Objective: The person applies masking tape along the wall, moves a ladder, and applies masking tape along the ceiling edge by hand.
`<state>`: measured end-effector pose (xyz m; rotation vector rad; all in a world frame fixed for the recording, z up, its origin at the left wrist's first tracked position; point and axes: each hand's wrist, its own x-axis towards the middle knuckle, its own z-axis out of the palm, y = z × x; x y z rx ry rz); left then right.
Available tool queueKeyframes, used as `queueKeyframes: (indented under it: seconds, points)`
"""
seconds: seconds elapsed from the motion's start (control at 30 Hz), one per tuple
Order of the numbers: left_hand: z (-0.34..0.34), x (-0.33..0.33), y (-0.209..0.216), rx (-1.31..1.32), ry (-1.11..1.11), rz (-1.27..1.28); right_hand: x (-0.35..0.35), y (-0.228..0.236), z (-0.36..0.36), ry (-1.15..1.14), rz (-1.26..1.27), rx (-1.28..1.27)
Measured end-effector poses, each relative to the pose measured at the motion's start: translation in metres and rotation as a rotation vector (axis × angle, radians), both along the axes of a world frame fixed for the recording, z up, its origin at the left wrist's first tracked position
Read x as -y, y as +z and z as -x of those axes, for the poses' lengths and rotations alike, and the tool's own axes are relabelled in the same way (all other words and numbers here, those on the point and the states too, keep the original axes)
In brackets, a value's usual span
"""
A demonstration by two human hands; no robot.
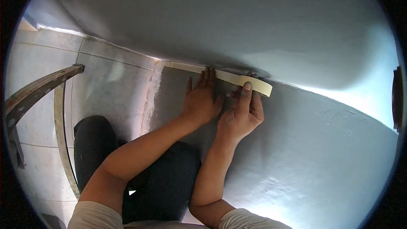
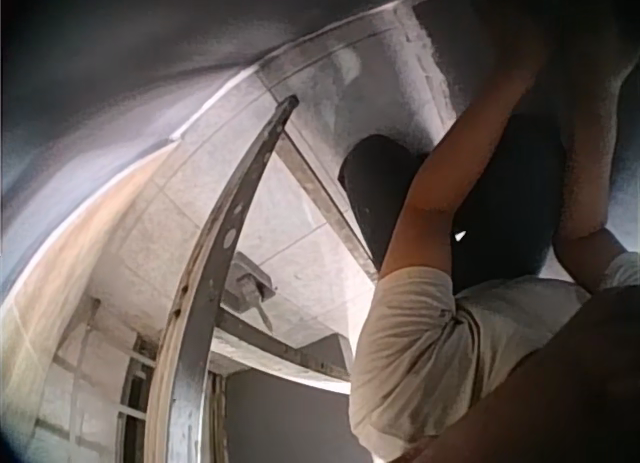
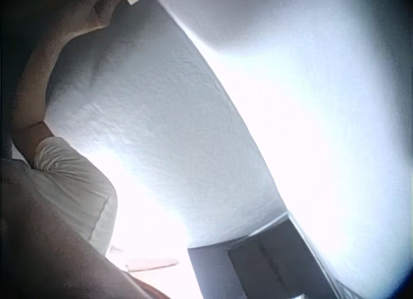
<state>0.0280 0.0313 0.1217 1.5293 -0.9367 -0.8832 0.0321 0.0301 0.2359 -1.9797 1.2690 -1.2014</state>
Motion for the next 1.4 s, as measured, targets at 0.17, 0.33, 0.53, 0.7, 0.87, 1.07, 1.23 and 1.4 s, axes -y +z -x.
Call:
queueKeyframes:
  seconds: [0.17, 0.33, 0.53, 0.7, 0.87, 1.07, 1.23, 1.4]
  points:
    - [0.008, 0.013, 0.011, 0.066, 0.016, 0.022, 0.002, -0.001, -0.002, 0.058, 0.039, 0.06]
    - [0.013, 0.014, 0.011, 0.047, 0.123, 0.155, 0.0, -0.003, 0.004, 0.046, 0.012, 0.031]
    - [0.008, -0.003, -0.003, -0.103, 0.092, 0.15, 0.002, 0.001, -0.001, 0.075, 0.013, 0.108]
    - [0.012, -0.001, -0.023, -0.133, 0.151, 0.102, -0.005, 0.002, -0.007, 0.081, -0.022, 0.12]
    - [0.011, -0.004, -0.046, -0.169, 0.178, 0.037, -0.003, 0.003, -0.008, 0.038, -0.009, 0.162]
    - [0.01, 0.006, -0.09, -0.157, 0.147, -0.171, -0.002, 0.0, -0.003, 0.071, 0.029, 0.103]
    - [0.012, 0.011, -0.119, -0.155, 0.182, -0.264, -0.002, 0.0, -0.002, 0.044, 0.015, 0.08]
    - [0.012, 0.017, -0.128, -0.172, 0.171, -0.288, -0.002, 0.0, -0.004, 0.054, -0.001, 0.135]
